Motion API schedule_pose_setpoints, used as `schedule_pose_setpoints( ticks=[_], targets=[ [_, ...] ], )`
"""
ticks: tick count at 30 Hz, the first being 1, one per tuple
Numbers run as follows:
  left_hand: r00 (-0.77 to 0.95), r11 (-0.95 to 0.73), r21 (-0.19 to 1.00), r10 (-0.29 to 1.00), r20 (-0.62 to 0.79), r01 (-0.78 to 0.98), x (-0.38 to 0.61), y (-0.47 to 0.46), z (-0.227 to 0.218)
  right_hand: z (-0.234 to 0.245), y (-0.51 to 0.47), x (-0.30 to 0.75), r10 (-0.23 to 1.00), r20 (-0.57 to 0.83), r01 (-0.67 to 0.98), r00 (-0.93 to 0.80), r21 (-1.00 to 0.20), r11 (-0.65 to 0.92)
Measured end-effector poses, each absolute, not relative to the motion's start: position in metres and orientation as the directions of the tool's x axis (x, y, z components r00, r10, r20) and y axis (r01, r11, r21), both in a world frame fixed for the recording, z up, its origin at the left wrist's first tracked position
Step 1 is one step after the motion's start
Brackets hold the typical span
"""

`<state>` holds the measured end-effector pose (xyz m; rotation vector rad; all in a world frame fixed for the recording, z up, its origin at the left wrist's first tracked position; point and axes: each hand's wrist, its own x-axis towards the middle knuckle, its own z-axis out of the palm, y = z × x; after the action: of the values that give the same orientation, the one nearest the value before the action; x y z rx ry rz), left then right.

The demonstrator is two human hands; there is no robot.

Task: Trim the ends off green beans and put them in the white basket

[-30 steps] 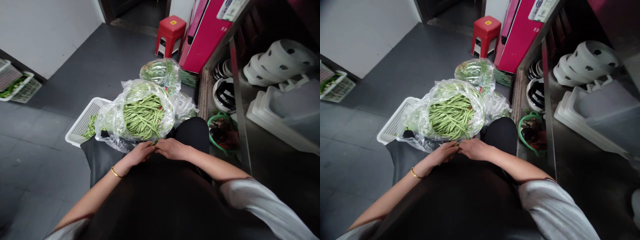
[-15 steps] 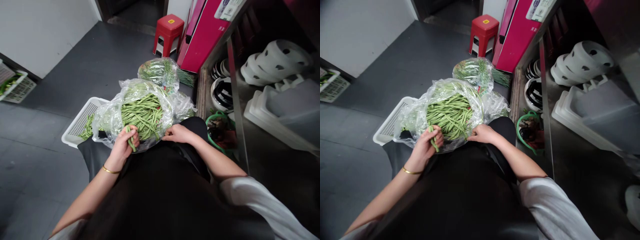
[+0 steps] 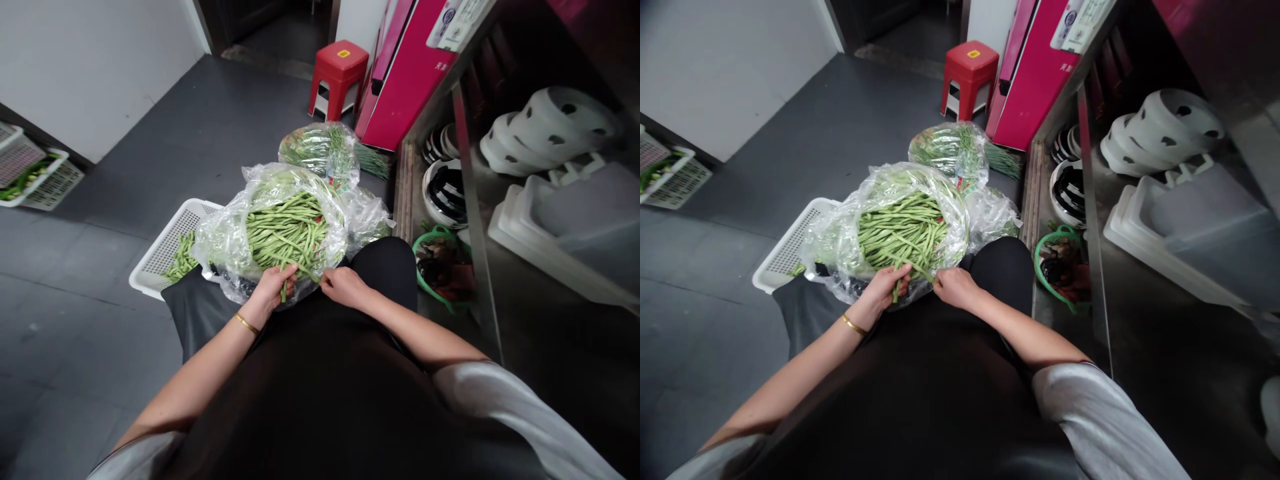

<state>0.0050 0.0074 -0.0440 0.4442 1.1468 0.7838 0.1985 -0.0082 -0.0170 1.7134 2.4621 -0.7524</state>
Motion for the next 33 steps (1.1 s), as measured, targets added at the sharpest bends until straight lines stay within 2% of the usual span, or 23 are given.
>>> schedule_pose_setpoints(
  ticks=[3, 5, 9, 13, 15, 18, 22, 24, 27, 30, 33],
  targets=[
    [0.183, 0.585, 0.703, 0.805, -0.565, -0.404, 0.007, 0.008, -0.041, -0.020, -0.024, 0.197, 0.857, -0.154, 0.781, -0.492, -0.513, 0.356],
    [0.192, 0.596, 0.695, 0.797, -0.573, -0.402, 0.009, 0.009, -0.042, -0.026, -0.027, 0.194, 0.838, -0.070, 0.702, -0.541, -0.587, 0.404],
    [0.227, 0.667, 0.625, 0.736, -0.638, -0.406, 0.021, 0.024, -0.047, -0.042, 0.007, 0.191, 0.858, -0.018, 0.666, -0.514, -0.639, 0.385],
    [0.140, 0.591, 0.680, 0.790, -0.597, -0.435, 0.022, 0.053, -0.043, -0.035, 0.067, 0.202, 0.897, -0.066, 0.779, -0.438, -0.526, 0.341],
    [0.117, 0.541, 0.714, 0.825, -0.553, -0.443, 0.013, 0.061, -0.037, -0.022, 0.079, 0.210, 0.916, -0.048, 0.823, -0.399, -0.460, 0.334],
    [0.114, 0.469, 0.767, 0.875, -0.470, -0.438, -0.005, 0.060, -0.029, -0.008, 0.064, 0.215, 0.865, -0.062, 0.826, -0.498, -0.338, 0.451],
    [0.120, 0.468, 0.758, 0.875, -0.468, -0.454, -0.012, 0.047, -0.023, -0.019, 0.033, 0.202, 0.720, -0.291, 0.773, -0.630, -0.150, 0.616],
    [0.149, 0.496, 0.757, 0.863, -0.482, -0.424, -0.009, 0.039, -0.019, -0.026, 0.030, 0.196, 0.683, -0.367, 0.760, -0.632, -0.120, 0.639],
    [0.183, 0.552, 0.776, 0.834, -0.521, -0.306, -0.008, 0.028, -0.013, -0.015, 0.037, 0.199, 0.714, -0.303, 0.774, -0.632, -0.201, 0.600],
    [0.210, 0.603, 0.754, 0.798, -0.566, -0.259, -0.008, 0.018, -0.006, 0.014, 0.040, 0.207, 0.815, -0.041, 0.747, -0.578, -0.428, 0.508],
    [0.366, 0.689, 0.671, 0.720, -0.590, -0.274, -0.003, 0.012, 0.001, 0.032, 0.032, 0.201, 0.874, 0.205, 0.606, -0.441, -0.650, 0.459]
  ],
)
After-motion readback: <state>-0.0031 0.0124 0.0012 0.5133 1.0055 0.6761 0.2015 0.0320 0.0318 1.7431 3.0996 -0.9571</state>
